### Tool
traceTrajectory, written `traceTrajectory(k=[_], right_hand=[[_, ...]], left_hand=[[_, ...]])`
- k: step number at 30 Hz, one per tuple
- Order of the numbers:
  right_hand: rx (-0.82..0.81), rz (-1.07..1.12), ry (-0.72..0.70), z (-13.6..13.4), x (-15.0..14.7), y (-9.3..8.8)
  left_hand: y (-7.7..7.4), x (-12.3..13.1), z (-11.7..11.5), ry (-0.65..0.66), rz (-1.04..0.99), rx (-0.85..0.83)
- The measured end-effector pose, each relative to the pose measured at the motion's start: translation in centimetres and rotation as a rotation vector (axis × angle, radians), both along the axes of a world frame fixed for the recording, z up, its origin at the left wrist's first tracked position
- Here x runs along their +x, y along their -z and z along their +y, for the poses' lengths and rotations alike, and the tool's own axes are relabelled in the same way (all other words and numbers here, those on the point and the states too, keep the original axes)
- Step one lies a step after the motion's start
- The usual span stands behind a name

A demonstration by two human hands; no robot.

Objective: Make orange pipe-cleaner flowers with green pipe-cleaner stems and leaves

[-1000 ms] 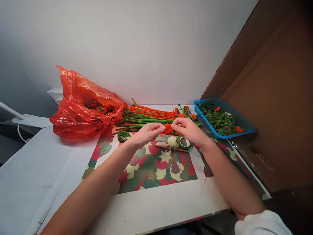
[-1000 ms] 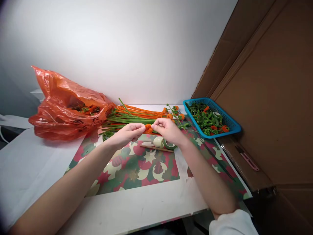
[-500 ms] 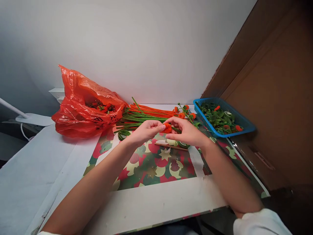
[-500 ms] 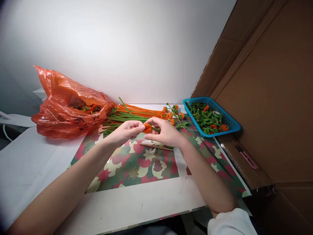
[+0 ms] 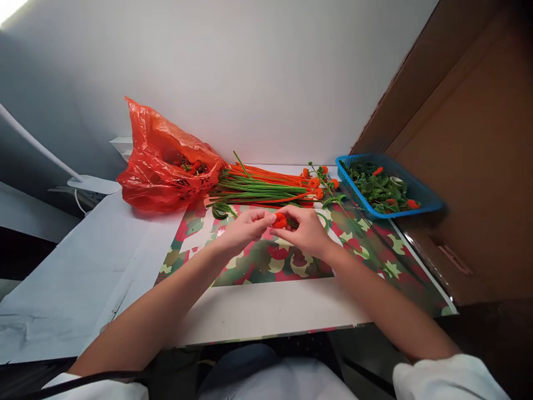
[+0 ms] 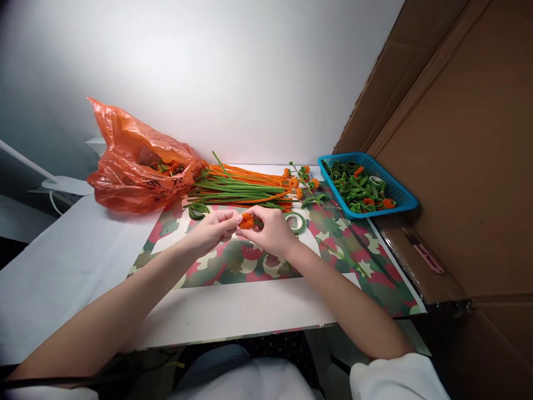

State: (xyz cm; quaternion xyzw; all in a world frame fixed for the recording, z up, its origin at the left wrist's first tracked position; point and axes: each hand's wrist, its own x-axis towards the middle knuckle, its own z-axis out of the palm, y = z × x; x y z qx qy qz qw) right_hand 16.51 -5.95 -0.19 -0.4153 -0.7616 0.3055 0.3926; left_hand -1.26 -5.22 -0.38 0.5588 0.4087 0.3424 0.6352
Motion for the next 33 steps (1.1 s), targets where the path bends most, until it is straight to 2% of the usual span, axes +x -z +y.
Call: traceTrajectory(k=[6, 12, 22, 29, 33], right_hand=[[-0.02, 0.0, 0.02, -0.8, -0.6, 4.0], [-0.153, 0.025, 0.005, -1.5, -0.6, 4.9], [-0.19, 0.025, 0.039, -2.1, -0.1, 5.0], [-0.129, 0.022, 0.013, -2.0, 0.0, 5.3], [-0.116, 0.031, -0.02, -2.0, 0.1, 5.5]], left_hand=[[2.9, -0.5, -1.6, -0.008, -0.045, -0.145], [4.1, -0.8, -2.0, -0.039, -0.109, -0.228], [4.0, -1.0, -3.3, -0.02, -0.122, -0.317], [3.7, -1.1, -3.6, 0.033, -0.008, -0.238], [3.6, -1.1, -3.6, 0.039, 0.011, -0.246]])
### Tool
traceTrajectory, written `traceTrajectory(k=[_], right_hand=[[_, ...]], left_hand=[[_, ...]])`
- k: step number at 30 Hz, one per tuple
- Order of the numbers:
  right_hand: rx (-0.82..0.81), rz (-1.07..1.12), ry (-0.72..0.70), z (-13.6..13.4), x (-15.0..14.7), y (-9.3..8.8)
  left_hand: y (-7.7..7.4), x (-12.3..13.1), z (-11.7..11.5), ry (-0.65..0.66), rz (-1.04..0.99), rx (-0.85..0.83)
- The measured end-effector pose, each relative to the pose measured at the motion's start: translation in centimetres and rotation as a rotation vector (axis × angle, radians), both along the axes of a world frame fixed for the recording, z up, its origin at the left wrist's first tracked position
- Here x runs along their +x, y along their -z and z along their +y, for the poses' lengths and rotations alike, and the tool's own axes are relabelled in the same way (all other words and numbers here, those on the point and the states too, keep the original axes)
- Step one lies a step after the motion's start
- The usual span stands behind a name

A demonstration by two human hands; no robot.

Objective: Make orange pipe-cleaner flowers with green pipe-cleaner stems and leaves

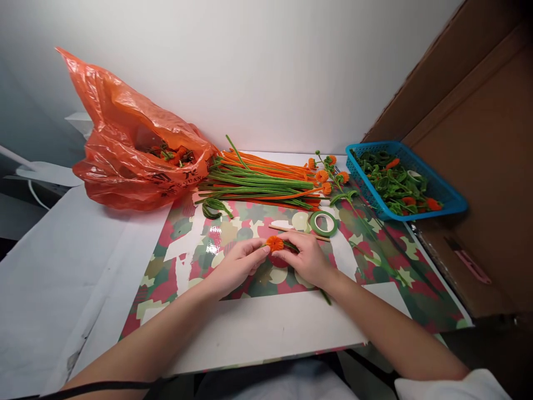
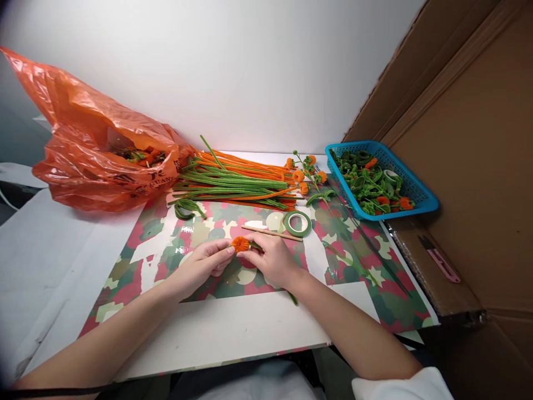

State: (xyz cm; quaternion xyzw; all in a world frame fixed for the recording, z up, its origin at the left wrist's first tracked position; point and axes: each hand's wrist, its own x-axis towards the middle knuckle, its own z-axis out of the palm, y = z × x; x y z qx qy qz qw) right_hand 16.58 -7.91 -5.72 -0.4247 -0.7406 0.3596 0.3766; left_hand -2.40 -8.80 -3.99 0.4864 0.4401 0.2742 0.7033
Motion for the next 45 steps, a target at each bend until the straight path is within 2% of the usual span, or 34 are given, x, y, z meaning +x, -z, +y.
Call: traceTrajectory(k=[10, 18, 20, 27, 29, 31, 32, 34, 36, 37, 39, 41, 45], right_hand=[[0.026, -0.018, -0.028, 0.0, 0.0, 0.2], [0.024, -0.026, -0.008, -0.1, 0.0, -0.1], [-0.034, -0.031, 0.02, 0.0, 0.0, -0.4], [-0.401, 0.134, 0.045, 0.4, 0.8, -1.3], [-0.433, 0.131, 0.043, 0.5, 1.1, -1.3], [-0.343, 0.125, 0.099, 0.4, 1.3, -1.4], [-0.241, 0.119, 0.15, 0.3, 1.3, -1.4], [0.032, 0.08, 0.254, 0.0, 1.4, -1.5], [0.301, 0.002, 0.284, -0.3, 1.4, -1.5], [0.421, -0.047, 0.263, -0.5, 1.4, -1.5], [0.623, -0.143, 0.178, -0.7, 1.3, -1.5], [0.769, -0.23, 0.082, -0.8, 1.2, -1.6], [0.848, -0.314, -0.059, -0.7, 1.0, -1.8]], left_hand=[[0.0, 0.0, 0.2, 0.014, 0.003, -0.023], [0.4, -0.1, 0.2, -0.031, -0.06, -0.065], [0.5, -0.1, 0.2, -0.053, -0.066, -0.053], [0.3, -0.4, 0.3, -0.076, -0.052, -0.035], [0.2, -0.4, 0.3, -0.093, -0.017, 0.033], [0.2, -0.3, 0.2, -0.184, 0.04, 0.186], [0.2, -0.3, 0.2, -0.262, 0.074, 0.279], [0.3, -0.3, 0.2, -0.432, 0.136, 0.424], [0.4, -0.3, 0.1, -0.484, 0.172, 0.44], [0.4, -0.3, 0.1, -0.436, 0.17, 0.397], [0.5, -0.2, 0.0, -0.24, 0.108, 0.238], [0.7, 0.0, -0.2, -0.085, -0.008, 0.061], [0.9, 0.3, -0.2, -0.09, -0.262, -0.123]])
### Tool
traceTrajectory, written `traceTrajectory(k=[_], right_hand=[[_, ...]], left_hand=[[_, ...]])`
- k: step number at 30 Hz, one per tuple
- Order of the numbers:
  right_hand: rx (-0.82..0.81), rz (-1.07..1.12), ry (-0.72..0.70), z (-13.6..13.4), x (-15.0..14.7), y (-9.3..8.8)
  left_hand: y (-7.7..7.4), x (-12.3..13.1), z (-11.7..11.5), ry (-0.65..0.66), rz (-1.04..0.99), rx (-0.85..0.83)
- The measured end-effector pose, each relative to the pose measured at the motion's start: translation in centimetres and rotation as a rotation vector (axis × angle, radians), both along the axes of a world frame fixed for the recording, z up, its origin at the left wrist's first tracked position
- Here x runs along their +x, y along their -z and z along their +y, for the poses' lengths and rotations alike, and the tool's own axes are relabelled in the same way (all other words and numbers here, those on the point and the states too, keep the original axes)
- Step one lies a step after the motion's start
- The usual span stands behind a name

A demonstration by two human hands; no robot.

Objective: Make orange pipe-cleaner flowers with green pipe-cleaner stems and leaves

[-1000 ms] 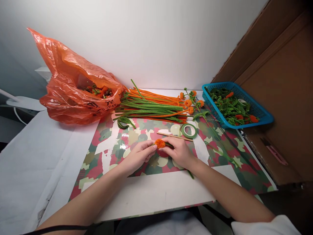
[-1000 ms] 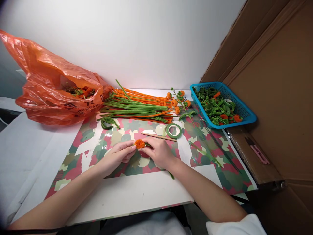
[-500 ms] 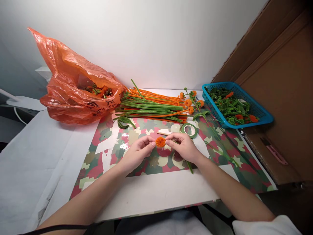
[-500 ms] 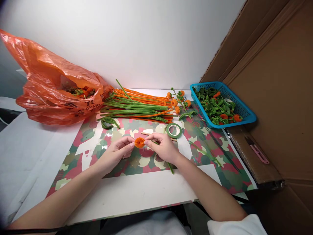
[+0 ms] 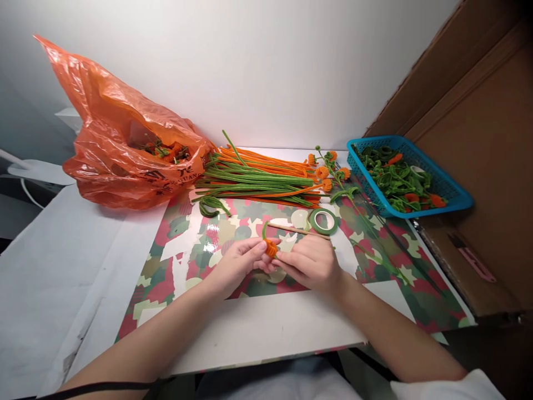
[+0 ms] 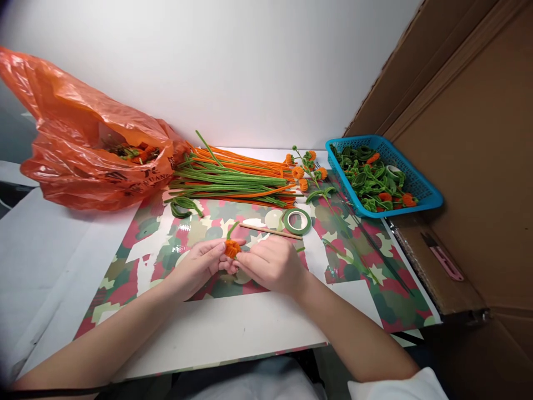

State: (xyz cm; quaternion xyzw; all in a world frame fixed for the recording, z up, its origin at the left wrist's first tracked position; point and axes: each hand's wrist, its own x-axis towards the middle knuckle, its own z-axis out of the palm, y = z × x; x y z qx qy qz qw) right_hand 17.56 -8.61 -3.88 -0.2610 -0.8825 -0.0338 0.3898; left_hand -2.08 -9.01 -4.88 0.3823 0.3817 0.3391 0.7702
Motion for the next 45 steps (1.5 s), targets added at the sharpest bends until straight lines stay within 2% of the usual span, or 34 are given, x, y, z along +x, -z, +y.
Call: traceTrajectory(k=[4, 8, 13, 20, 28, 34, 40, 45], right_hand=[[0.001, 0.054, -0.009, 0.14, -0.14, -0.08], [-0.073, 0.09, 0.03, 0.19, -0.08, 0.04], [-0.087, 0.003, 0.051, 0.23, 0.04, 0.4], [-0.038, -0.057, 0.057, 0.31, 0.04, 0.44], [-0.034, -0.017, 0.037, 0.24, 0.09, -0.33], [0.016, -0.044, 0.07, 0.45, 0.14, -0.23], [-0.088, -0.007, 0.087, 0.36, 0.14, -0.15], [-0.361, 0.063, 0.168, -0.1, -0.19, -0.39]], left_hand=[[0.11, -0.12, 0.17, 0.02, -0.174, -0.084], [0.27, -0.34, 0.3, -0.015, -0.2, -0.065], [0.18, -0.35, 0.28, -0.039, -0.228, -0.047], [0.33, -0.27, 0.07, -0.043, -0.187, -0.02], [0.16, -0.27, 0.3, -0.054, -0.165, 0.012], [0.28, -0.65, 0.48, -0.077, -0.057, 0.085], [0.75, -0.97, 0.63, -0.048, -0.015, 0.135], [0.36, -0.86, 0.61, 0.025, 0.041, 0.187]])
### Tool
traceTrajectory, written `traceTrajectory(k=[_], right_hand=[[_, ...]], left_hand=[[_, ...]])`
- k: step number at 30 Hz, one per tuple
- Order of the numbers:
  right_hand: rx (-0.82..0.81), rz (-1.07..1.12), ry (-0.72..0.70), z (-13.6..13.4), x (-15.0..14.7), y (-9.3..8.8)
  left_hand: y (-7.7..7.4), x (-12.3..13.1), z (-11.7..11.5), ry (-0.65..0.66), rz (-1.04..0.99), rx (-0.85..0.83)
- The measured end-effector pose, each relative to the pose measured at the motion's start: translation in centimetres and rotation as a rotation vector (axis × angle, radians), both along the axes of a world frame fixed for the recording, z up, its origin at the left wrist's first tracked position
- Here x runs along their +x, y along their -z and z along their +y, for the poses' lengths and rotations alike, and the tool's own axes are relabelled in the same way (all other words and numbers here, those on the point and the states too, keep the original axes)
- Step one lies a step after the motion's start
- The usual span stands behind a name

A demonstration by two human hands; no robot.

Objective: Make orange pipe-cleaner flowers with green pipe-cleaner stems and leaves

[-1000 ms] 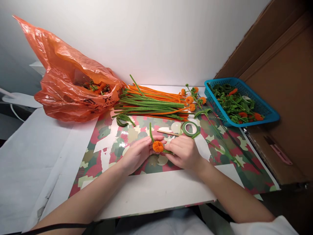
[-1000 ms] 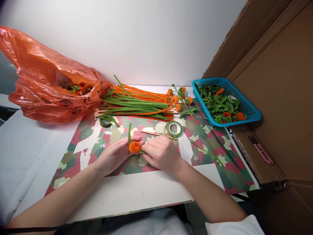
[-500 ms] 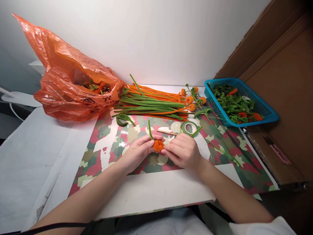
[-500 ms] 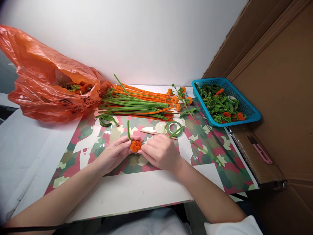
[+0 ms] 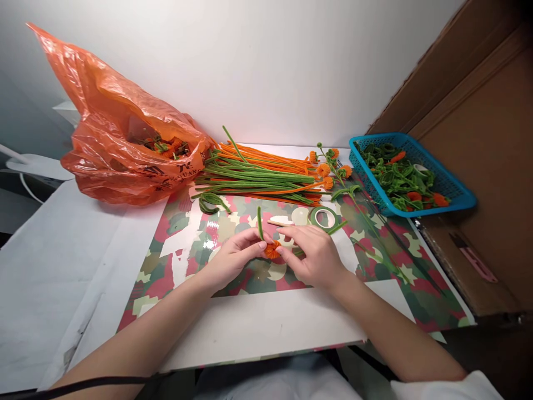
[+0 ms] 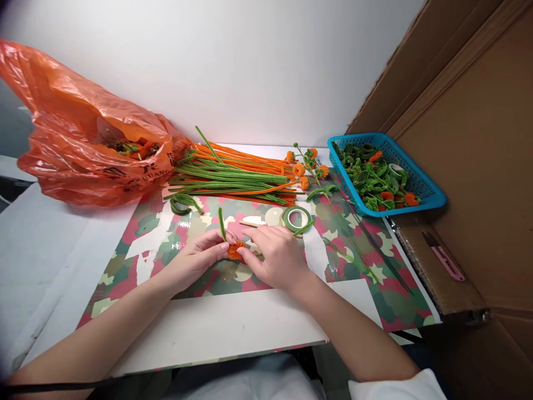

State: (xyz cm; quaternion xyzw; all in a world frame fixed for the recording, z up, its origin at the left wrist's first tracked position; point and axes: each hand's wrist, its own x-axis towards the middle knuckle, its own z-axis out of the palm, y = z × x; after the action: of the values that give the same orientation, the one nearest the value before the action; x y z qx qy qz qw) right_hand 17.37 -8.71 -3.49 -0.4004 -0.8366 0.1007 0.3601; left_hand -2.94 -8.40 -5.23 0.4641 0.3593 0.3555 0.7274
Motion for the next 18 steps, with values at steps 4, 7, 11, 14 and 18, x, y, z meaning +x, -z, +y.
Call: traceTrajectory(k=[4, 7, 11, 14, 18], right_hand=[[-0.299, 0.056, -0.02, -0.35, -0.53, -0.03], [-0.469, 0.243, 0.005, -0.57, -0.89, -0.06], [-0.469, 0.287, 0.02, -0.67, -0.99, -0.18], [-0.41, 0.251, -0.018, -0.58, -0.84, -0.24], [-0.343, 0.237, -0.073, -0.4, -0.66, -0.28]], left_hand=[[-0.67, 0.36, -0.01, -0.003, 0.053, 0.044], [-0.86, 0.46, 0.09, -0.04, 0.061, -0.01], [-0.86, 0.27, 0.18, -0.007, 0.119, -0.113], [-0.82, 0.04, 0.14, 0.029, 0.122, -0.136], [-0.73, -0.22, 0.17, 0.051, 0.105, -0.133]])
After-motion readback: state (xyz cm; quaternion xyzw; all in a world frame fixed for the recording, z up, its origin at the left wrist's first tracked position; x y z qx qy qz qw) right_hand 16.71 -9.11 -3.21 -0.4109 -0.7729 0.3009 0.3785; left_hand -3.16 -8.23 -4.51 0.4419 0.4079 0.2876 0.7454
